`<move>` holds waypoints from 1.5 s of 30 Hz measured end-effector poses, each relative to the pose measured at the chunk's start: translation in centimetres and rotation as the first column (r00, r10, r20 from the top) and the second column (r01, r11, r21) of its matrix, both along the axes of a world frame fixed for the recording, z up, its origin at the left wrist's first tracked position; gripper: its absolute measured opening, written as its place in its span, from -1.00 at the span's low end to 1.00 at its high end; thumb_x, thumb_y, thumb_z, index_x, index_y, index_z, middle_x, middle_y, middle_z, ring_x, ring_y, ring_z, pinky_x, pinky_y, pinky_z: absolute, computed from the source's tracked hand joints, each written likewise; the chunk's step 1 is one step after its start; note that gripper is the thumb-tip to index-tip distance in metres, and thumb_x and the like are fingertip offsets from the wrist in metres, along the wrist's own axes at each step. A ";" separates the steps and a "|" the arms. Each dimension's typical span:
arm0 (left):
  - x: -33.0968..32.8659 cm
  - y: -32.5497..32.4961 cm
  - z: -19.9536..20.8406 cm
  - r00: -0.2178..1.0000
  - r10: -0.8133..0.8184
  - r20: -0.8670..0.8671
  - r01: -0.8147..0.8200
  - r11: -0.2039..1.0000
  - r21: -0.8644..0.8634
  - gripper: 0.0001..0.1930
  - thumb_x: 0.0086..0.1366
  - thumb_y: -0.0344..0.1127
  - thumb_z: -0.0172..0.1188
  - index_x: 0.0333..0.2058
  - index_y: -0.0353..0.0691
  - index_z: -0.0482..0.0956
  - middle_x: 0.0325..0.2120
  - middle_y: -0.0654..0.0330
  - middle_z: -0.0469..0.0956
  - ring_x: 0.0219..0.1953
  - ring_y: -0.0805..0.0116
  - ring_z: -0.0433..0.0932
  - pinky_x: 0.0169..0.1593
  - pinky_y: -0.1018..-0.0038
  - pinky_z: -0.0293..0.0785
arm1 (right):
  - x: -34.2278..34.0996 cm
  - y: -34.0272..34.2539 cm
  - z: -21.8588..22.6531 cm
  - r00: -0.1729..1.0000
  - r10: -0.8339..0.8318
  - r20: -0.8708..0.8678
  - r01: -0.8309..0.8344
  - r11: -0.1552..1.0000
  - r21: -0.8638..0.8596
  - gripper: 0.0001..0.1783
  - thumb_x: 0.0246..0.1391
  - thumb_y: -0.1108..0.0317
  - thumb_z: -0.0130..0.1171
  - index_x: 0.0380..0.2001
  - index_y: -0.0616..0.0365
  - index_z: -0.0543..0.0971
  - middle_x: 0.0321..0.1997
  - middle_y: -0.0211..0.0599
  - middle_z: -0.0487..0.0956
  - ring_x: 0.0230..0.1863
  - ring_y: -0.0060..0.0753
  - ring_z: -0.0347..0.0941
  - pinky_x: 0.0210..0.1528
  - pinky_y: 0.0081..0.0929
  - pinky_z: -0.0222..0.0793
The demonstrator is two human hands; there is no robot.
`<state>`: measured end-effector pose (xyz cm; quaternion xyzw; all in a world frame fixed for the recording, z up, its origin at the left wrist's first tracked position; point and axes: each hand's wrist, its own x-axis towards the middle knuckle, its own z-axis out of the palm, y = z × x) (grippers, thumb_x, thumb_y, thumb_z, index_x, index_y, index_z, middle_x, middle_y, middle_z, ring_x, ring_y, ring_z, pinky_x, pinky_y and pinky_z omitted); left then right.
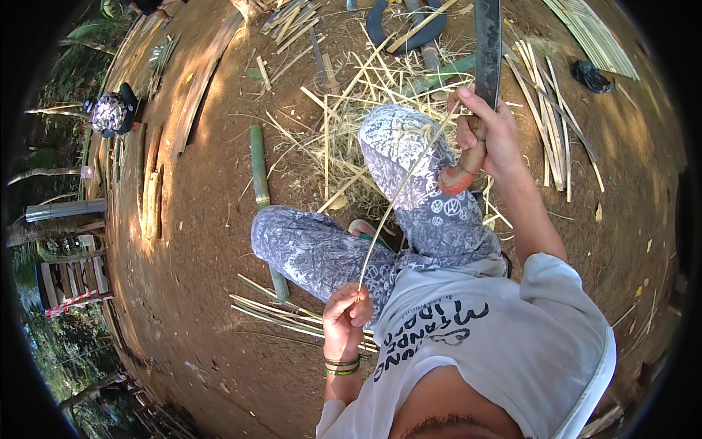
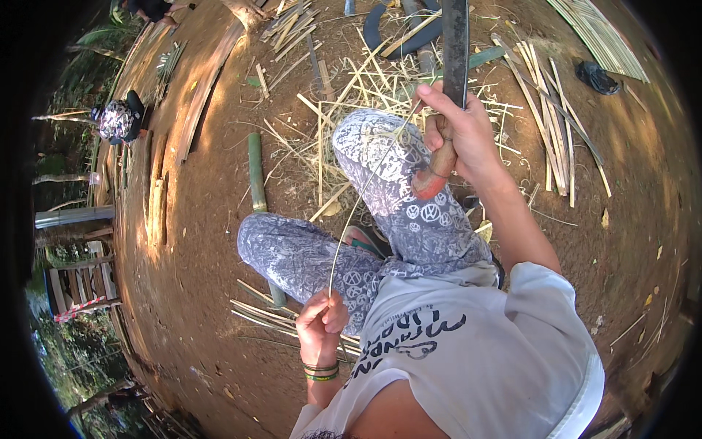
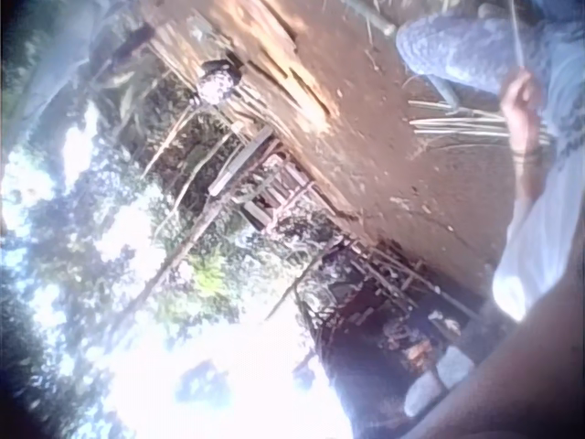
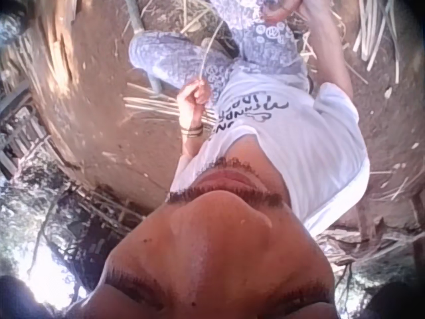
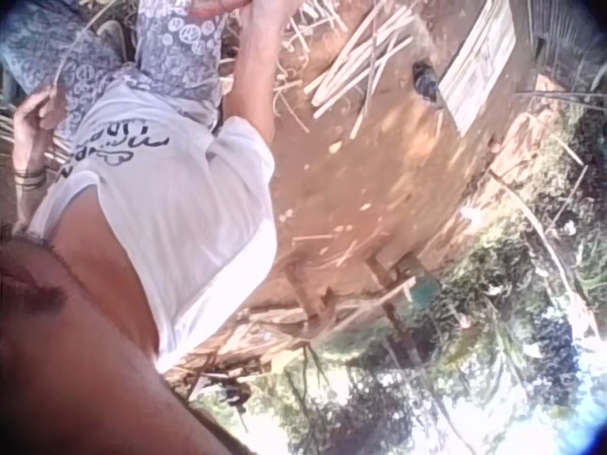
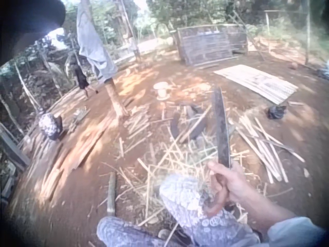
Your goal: The person sits on the ground and uses a large knife to split long bamboo stalks into thin strips. They hold the bamboo vertically and repeatedly strike it with the knife to separate the fibers, then gather the finished strips.
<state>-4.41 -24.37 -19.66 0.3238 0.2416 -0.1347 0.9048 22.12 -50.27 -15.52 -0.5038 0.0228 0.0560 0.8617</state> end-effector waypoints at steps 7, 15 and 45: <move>2.1 -2.3 0.9 0.980 0.175 0.094 -0.198 0.895 0.399 -0.80 0.50 -0.29 -0.04 -0.25 -0.26 0.49 -0.64 0.34 0.32 -0.67 0.59 0.19 -0.58 0.63 0.09 | 0.3 -2.9 -0.6 0.987 -0.104 0.123 0.142 0.922 -0.360 -0.43 0.36 -0.04 -0.03 0.03 0.31 0.56 -0.43 -0.37 0.56 -0.71 -0.72 0.25 -0.68 -0.71 0.19; 11.5 -3.8 1.4 0.970 -0.204 0.133 0.111 0.857 0.502 -0.67 0.45 -0.45 -0.04 0.12 -0.35 0.51 -0.43 0.37 0.44 -0.47 0.64 0.32 -0.39 0.70 0.24 | -2.7 -3.1 -2.2 0.910 0.285 0.302 0.086 0.581 -0.809 -0.40 0.24 -0.05 0.14 0.11 0.23 0.55 -0.74 -0.41 0.41 -0.71 -0.53 0.36 -0.60 -0.39 0.22; 17.4 -3.8 0.3 0.907 -0.307 0.288 0.265 0.948 0.176 -0.35 0.36 -0.56 -0.06 0.42 -0.16 0.08 -0.39 0.21 0.48 -0.61 0.64 0.21 -0.54 0.71 0.11 | -4.3 1.4 -4.1 0.751 0.648 0.123 0.012 0.173 -0.985 -0.04 0.21 -0.22 0.04 0.47 0.10 0.01 -0.78 -0.03 0.38 -0.70 0.16 0.39 -0.57 0.01 0.26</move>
